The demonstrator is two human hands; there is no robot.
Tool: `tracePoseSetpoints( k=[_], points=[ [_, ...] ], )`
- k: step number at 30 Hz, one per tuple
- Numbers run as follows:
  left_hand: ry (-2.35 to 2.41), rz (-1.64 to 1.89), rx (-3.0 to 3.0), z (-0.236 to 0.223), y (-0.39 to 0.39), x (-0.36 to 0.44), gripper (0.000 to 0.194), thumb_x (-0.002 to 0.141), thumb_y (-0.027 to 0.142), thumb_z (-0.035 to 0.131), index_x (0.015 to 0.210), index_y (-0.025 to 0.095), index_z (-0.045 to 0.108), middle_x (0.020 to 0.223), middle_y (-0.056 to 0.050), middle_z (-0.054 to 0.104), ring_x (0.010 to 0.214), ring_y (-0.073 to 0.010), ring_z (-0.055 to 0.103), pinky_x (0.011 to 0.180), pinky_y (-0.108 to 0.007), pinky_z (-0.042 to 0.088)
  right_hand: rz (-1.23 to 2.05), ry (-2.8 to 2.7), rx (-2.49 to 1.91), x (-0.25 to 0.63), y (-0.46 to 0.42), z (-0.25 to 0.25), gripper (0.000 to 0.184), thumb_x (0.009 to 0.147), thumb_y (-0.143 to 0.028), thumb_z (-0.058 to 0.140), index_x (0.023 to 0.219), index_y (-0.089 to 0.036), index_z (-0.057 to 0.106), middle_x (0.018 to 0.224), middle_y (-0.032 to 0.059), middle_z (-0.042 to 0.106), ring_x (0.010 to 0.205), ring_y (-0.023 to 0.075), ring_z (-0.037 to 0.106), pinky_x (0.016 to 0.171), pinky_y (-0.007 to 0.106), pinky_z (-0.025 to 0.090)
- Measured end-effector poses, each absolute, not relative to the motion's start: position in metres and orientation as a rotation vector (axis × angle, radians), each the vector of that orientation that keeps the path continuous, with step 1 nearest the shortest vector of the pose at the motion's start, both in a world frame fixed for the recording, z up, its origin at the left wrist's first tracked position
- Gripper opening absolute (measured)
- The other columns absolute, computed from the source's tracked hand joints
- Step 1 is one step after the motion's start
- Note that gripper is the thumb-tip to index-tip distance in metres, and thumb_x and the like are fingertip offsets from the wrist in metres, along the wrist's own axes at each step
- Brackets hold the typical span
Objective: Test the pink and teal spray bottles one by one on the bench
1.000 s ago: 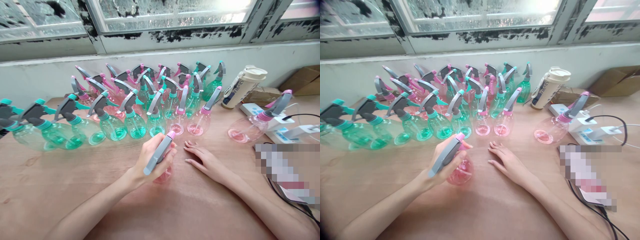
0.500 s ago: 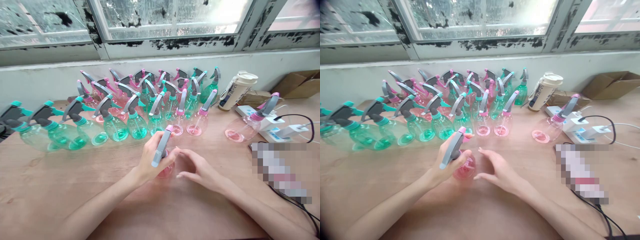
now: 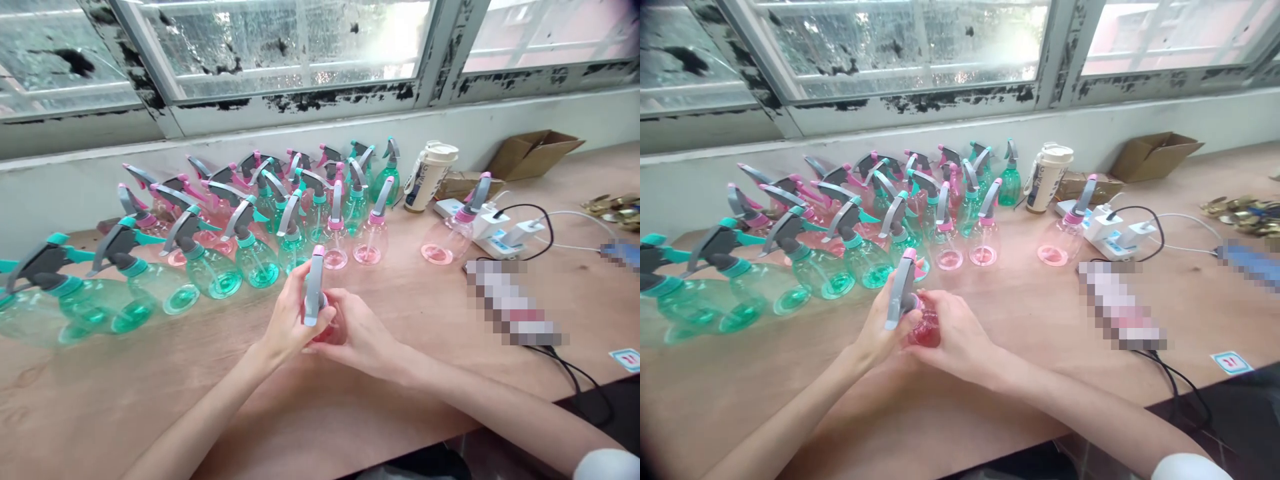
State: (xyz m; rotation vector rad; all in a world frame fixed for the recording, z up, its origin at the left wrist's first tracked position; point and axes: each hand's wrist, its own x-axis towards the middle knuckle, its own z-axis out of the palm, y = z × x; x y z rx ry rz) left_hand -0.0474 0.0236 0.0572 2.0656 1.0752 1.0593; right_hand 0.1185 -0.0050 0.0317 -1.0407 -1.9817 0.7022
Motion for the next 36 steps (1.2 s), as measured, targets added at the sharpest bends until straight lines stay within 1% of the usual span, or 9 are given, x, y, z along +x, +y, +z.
tracePoseSetpoints(
  k=[2, 4, 6, 9, 14, 17, 22, 30, 36],
  points=[
    [1.015, 1.047, 2.076, 0.044, 0.025, -0.051, 0.071, 0.088, 0.059, 0.052, 0.146, 0.023, 0.035, 0.144, -0.015, 0.048, 0.126, -0.0323, 0.051, 0.105, -0.051, 0.041, 0.71, -1.889, -1.089, 0.135, -0.007, 0.031, 0.065, 0.074, -0.047, 0.078, 0.126, -0.024, 0.048, 0.123, 0.0117, 0.063, 0.114, 0.0316, 0.061, 0.095, 0.05, 0.05],
    [0.996, 1.04, 2.08, 0.029, 0.025, -0.054, 0.066, 0.091, 0.056, 0.05, 0.145, 0.023, 0.035, 0.146, -0.015, 0.045, 0.133, -0.0326, 0.045, 0.11, -0.052, 0.036, 0.694, -1.855, -1.137, 0.161, -0.009, 0.03, 0.062, 0.076, -0.047, 0.077, 0.126, -0.025, 0.047, 0.122, 0.0098, 0.063, 0.112, 0.03, 0.062, 0.095, 0.048, 0.051],
    [1.028, 1.002, 2.092, 0.016, 0.024, -0.055, 0.057, 0.092, 0.049, 0.05, 0.142, 0.022, 0.039, 0.14, -0.015, 0.05, 0.13, -0.0309, 0.049, 0.108, -0.05, 0.04, 0.596, -1.805, -1.268, 0.192, -0.008, 0.028, 0.059, 0.077, -0.049, 0.075, 0.124, -0.025, 0.048, 0.115, 0.0086, 0.064, 0.107, 0.0299, 0.064, 0.093, 0.048, 0.052],
    [1.148, 0.935, 2.144, 0.005, 0.023, -0.056, 0.047, 0.091, 0.04, 0.054, 0.133, 0.021, 0.047, 0.129, -0.012, 0.057, 0.121, -0.0279, 0.056, 0.104, -0.047, 0.045, 0.377, -1.822, -1.516, 0.241, 0.003, 0.026, 0.058, 0.078, -0.054, 0.072, 0.122, -0.023, 0.05, 0.116, 0.0115, 0.062, 0.109, 0.0335, 0.061, 0.094, 0.051, 0.05],
    [1.319, 0.933, 2.216, 0.002, 0.025, -0.055, 0.036, 0.092, 0.036, 0.054, 0.126, 0.023, 0.051, 0.125, -0.009, 0.06, 0.117, -0.0245, 0.059, 0.103, -0.043, 0.047, 0.161, -1.796, -1.585, 0.29, 0.032, 0.022, 0.06, 0.078, -0.062, 0.067, 0.121, -0.023, 0.053, 0.115, 0.0137, 0.058, 0.108, 0.0341, 0.058, 0.089, 0.051, 0.051],
    [1.377, 0.926, 2.212, 0.001, 0.027, -0.055, 0.033, 0.093, 0.037, 0.053, 0.123, 0.023, 0.053, 0.122, -0.007, 0.062, 0.114, -0.0235, 0.061, 0.101, -0.042, 0.048, 0.085, -1.762, -1.612, 0.295, 0.047, 0.021, 0.062, 0.079, -0.062, 0.065, 0.124, -0.022, 0.053, 0.113, 0.0143, 0.059, 0.109, 0.0347, 0.057, 0.092, 0.051, 0.05],
    [1.468, 0.924, 2.16, 0.002, 0.029, -0.055, 0.034, 0.091, 0.041, 0.054, 0.12, 0.022, 0.055, 0.119, -0.007, 0.065, 0.112, -0.0243, 0.063, 0.1, -0.043, 0.05, 0.059, -1.728, -1.599, 0.293, 0.065, 0.019, 0.069, 0.079, -0.062, 0.065, 0.128, -0.016, 0.049, 0.12, 0.0177, 0.06, 0.111, 0.0354, 0.058, 0.094, 0.051, 0.049],
    [1.549, 0.905, 2.031, 0.008, 0.031, -0.054, 0.036, 0.088, 0.046, 0.055, 0.115, 0.022, 0.057, 0.117, -0.008, 0.068, 0.109, -0.0256, 0.065, 0.098, -0.044, 0.052, -0.106, -1.697, -1.65, 0.288, 0.084, 0.02, 0.067, 0.086, -0.054, 0.059, 0.137, -0.015, 0.043, 0.128, 0.0209, 0.056, 0.122, 0.0392, 0.053, 0.098, 0.057, 0.045],
    [1.585, 0.88, 1.956, 0.009, 0.032, -0.054, 0.037, 0.086, 0.049, 0.056, 0.113, 0.022, 0.058, 0.116, -0.008, 0.069, 0.109, -0.0266, 0.066, 0.099, -0.047, 0.051, -0.133, -1.659, -1.68, 0.279, 0.094, 0.026, 0.067, 0.089, -0.049, 0.057, 0.143, -0.014, 0.039, 0.126, 0.0215, 0.058, 0.12, 0.0403, 0.053, 0.096, 0.059, 0.045]
  ],
)
